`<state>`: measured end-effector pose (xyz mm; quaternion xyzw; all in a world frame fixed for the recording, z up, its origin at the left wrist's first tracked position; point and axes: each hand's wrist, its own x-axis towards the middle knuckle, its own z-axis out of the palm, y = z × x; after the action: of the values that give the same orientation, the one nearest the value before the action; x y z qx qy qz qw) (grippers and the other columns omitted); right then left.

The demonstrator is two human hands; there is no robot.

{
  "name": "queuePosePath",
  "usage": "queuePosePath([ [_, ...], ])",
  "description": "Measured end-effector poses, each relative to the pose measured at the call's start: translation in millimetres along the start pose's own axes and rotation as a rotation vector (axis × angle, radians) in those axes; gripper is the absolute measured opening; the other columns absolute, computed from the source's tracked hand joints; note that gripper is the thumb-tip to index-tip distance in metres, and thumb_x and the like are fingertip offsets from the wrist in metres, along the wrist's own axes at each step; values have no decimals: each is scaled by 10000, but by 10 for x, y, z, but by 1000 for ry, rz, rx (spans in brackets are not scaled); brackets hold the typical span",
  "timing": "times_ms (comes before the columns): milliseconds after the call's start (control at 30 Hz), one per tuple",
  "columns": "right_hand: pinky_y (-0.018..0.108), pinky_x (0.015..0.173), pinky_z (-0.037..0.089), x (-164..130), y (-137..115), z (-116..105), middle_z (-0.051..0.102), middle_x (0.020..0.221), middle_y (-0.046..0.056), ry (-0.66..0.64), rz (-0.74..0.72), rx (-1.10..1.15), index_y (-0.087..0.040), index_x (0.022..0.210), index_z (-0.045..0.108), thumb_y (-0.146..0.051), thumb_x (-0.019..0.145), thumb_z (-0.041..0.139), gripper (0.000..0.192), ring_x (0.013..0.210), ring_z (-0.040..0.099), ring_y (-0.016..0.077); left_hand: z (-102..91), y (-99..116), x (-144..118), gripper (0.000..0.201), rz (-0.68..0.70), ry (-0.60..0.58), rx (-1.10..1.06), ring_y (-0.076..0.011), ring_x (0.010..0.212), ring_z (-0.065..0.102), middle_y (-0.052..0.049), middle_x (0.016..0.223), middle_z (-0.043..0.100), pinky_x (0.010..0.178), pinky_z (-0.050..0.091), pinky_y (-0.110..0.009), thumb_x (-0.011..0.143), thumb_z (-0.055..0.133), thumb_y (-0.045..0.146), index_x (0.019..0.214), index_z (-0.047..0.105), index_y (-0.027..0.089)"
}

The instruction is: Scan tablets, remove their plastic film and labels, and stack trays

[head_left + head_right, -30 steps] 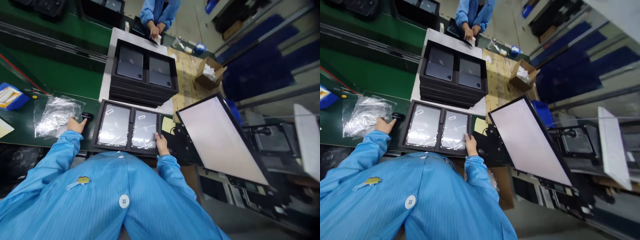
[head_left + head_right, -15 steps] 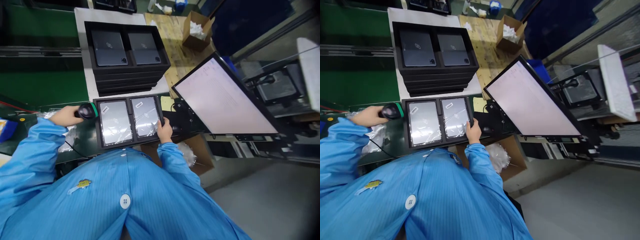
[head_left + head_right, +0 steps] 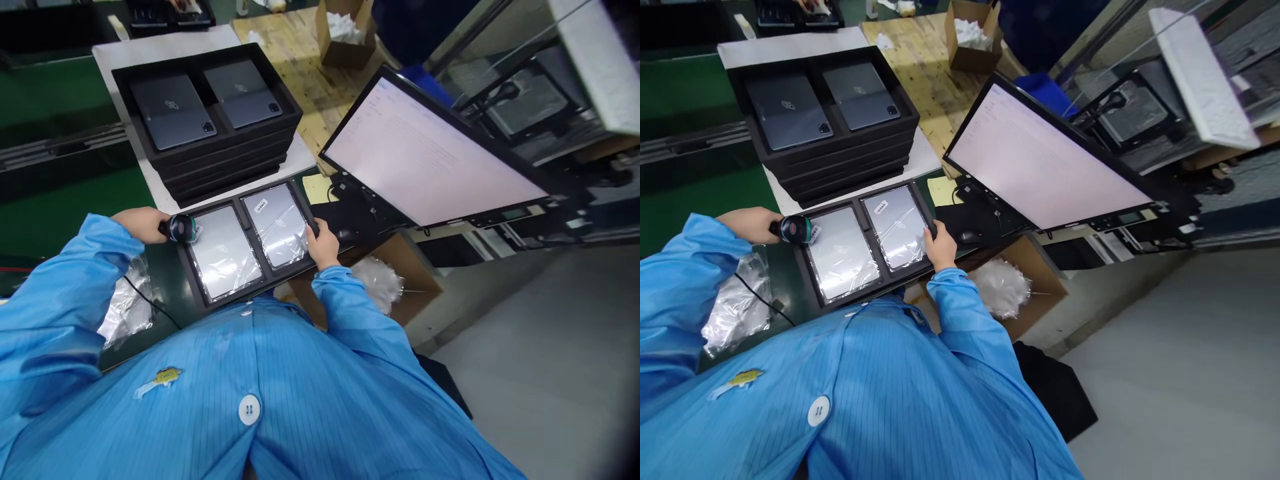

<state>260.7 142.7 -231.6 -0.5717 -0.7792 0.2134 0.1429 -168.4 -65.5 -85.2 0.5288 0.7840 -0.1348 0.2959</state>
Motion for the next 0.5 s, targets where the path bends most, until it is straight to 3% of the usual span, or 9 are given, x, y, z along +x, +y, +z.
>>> queuePosePath([
  [100,438,1012,542,3,-46,-45,768,1262,170,-20,12,10,-166,1480,584,-543,1072,446,573,1148,715,343,5,36,-72,318,24,9,-21,-304,887,705,-38,827,705,982,563,-400,716,684,199,1019,772,161],
  [167,427,1034,536,-6,-95,-92,767,1278,155,-47,19,23,-175,1503,567,-515,1076,463,556,1177,708,334,109,120,-186,406,25,38,-170,-308,956,714,-40,910,750,1035,544,-412,662,673,248,1048,761,153],
  [267,411,1076,518,25,-154,-128,747,1339,121,-94,24,67,-199,1519,553,-480,1073,508,529,1241,686,318,420,377,-429,521,-18,69,-511,-358,1066,716,-3,999,798,1081,539,-430,510,692,466,973,752,237],
  [367,387,1093,509,166,-93,-113,720,1396,99,-121,31,173,-223,1522,546,-467,1081,501,506,1291,668,286,816,723,-675,568,-146,-18,-686,-415,1085,724,27,973,807,1088,540,-517,421,696,696,853,747,332],
  [500,380,1024,543,436,318,-194,728,1366,118,-127,205,269,-215,1592,447,-471,1104,391,554,1226,703,249,1182,1077,-831,551,-293,13,-731,-422,1035,745,43,815,783,1015,581,-553,429,601,891,647,669,388],
])
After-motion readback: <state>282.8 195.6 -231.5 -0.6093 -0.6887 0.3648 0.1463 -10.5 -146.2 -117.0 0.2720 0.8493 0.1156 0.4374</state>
